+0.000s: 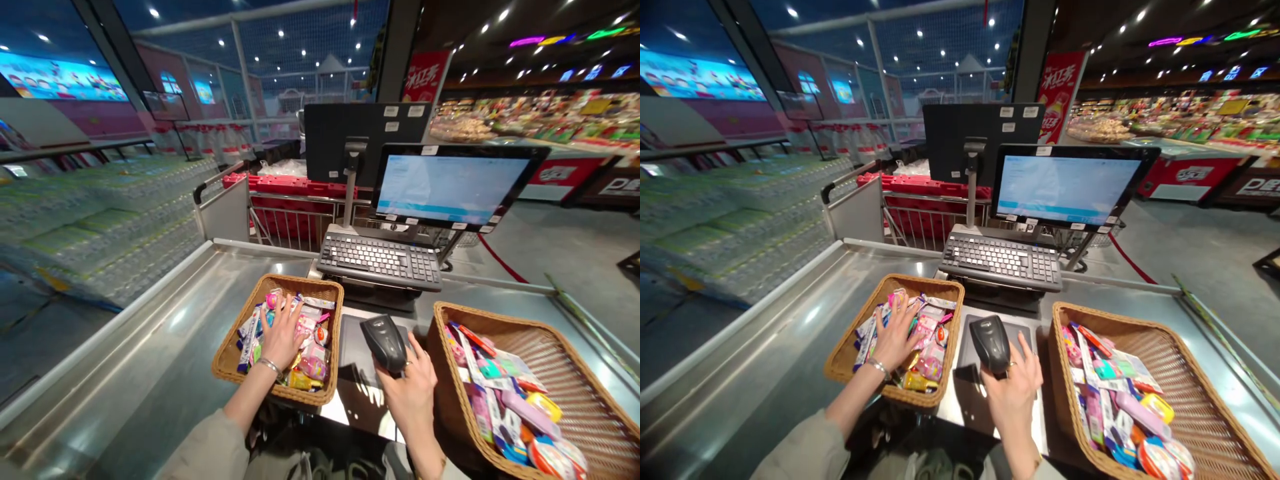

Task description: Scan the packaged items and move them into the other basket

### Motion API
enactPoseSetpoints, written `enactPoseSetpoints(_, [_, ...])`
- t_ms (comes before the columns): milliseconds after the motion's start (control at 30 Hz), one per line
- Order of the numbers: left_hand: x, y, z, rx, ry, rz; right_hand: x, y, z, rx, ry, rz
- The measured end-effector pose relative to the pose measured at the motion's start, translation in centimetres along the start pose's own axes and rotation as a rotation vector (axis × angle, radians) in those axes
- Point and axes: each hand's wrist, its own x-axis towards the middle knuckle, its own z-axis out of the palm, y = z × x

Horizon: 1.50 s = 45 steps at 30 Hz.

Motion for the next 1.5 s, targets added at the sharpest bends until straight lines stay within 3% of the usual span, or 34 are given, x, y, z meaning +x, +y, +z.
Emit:
enactPoseSetpoints(200, [-1.4, -1.2, 0.7, -0.019, -0.105, 0.093, -0.9, -0.5, 0.8, 0.006, -0.061, 0.018])
enactPoseSetpoints(333, [-1.5, -1.1, 1.1, -0.068, -0.256, 0.152, -1.5, -0.7, 1.2, 0.008, -0.063, 0.053])
enactPoseSetpoints(533, [-0.9, -0.1, 1.5, -0.088, -0.402, 0.295, -2.1, -1.1, 1.3, 0.045, -0.074, 0.059])
enactPoseSetpoints(800, [-0.4, 2.1, 2.7, -0.028, -0.501, 0.357, -2.3, -1.3, 0.8, 0.03, -0.052, 0.005])
enactPoseSetpoints(933, [-0.3, 2.1, 3.1, -0.044, -0.557, 0.389, -2.4, -1.1, 0.6, 0.012, -0.056, 0.037])
enactPoseSetpoints(1033, [-0.1, 1.1, 2.6, -0.102, -0.529, 0.377, -2.4, -0.9, 0.5, 0.008, -0.061, 0.065])
enactPoseSetpoints(1233, [1.5, -2.1, 1.3, -0.089, -0.338, 0.244, -2.2, -0.8, 0.6, 0.043, -0.038, 0.028])
enactPoseSetpoints(1500, [2.2, -3.2, 3.3, -0.06, -0.292, 0.204, -2.1, -0.8, 0.7, 0.033, -0.049, 0.018])
